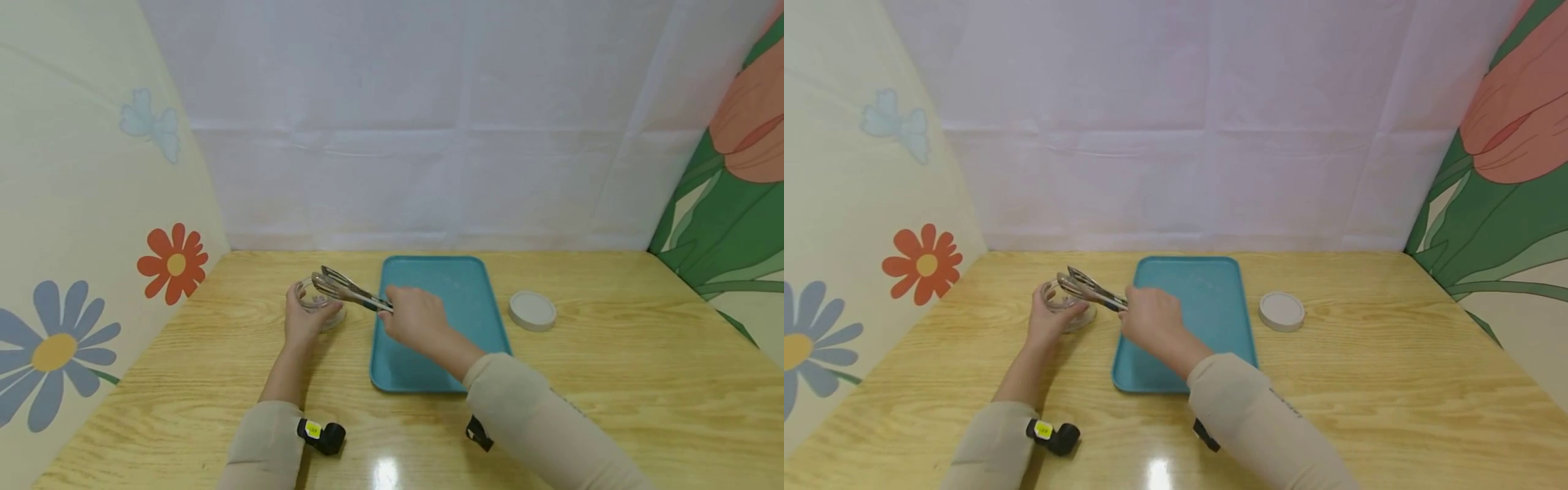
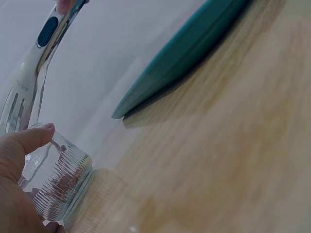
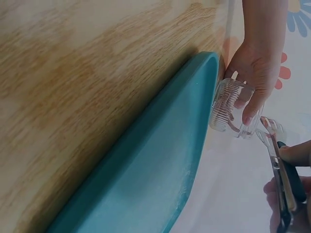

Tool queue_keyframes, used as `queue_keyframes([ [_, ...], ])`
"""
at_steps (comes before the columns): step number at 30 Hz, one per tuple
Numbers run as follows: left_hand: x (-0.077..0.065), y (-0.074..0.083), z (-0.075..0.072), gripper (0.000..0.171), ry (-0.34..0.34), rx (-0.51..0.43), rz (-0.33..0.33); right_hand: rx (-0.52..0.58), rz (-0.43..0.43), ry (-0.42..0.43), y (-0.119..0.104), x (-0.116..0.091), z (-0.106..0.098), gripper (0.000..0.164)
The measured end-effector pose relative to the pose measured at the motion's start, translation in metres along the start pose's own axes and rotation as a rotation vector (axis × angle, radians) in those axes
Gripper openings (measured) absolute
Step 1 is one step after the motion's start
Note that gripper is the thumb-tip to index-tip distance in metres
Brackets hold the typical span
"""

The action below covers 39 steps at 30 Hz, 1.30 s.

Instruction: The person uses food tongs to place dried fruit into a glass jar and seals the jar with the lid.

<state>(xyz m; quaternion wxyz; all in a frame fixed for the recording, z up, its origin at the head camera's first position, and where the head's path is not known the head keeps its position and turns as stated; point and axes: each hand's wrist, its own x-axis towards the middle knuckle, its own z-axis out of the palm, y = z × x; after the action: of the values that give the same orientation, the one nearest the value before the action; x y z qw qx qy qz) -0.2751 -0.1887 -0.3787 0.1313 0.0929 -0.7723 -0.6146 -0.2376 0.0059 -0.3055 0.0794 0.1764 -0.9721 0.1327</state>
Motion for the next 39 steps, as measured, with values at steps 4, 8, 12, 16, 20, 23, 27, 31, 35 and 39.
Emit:
queue_keyframes([
  [4,0.0,0.0,0.0,0.092,0.002,0.01,0.0,0.004,0.007,0.013,0.0,-0.001,-0.001,0.025],
  [8,0.0,0.0,0.0,0.091,0.003,0.006,0.01,0.018,0.016,0.019,0.0,-0.003,0.0,0.028],
  [12,0.0,-0.001,-0.001,0.091,-0.006,-0.027,0.015,0.039,0.02,0.037,-0.001,-0.005,0.0,0.032],
  [16,0.0,-0.001,-0.001,0.093,-0.01,-0.03,0.007,0.064,0.023,0.072,-0.002,-0.009,-0.001,0.033],
  [20,0.001,-0.001,0.0,0.094,-0.003,0.004,0.0,0.103,0.027,0.138,0.0,-0.01,0.0,0.032],
  [23,0.001,0.0,-0.001,0.094,-0.002,0.026,0.0,0.144,0.017,0.201,0.004,-0.01,0.001,0.033],
  [27,0.0,0.001,-0.001,0.094,-0.006,0.034,0.001,0.197,-0.001,0.268,0.012,-0.01,0.001,0.035],
  [31,0.001,0.0,0.0,0.094,-0.007,0.031,0.006,0.232,0.001,0.312,0.018,-0.011,0.0,0.032],
  [35,0.001,-0.001,-0.001,0.096,-0.003,0.031,0.003,0.274,0.024,0.333,0.027,-0.012,-0.002,0.03],
  [39,0.002,-0.002,-0.001,0.098,-0.008,0.032,-0.011,0.311,0.084,0.332,0.037,-0.012,-0.001,0.029],
])
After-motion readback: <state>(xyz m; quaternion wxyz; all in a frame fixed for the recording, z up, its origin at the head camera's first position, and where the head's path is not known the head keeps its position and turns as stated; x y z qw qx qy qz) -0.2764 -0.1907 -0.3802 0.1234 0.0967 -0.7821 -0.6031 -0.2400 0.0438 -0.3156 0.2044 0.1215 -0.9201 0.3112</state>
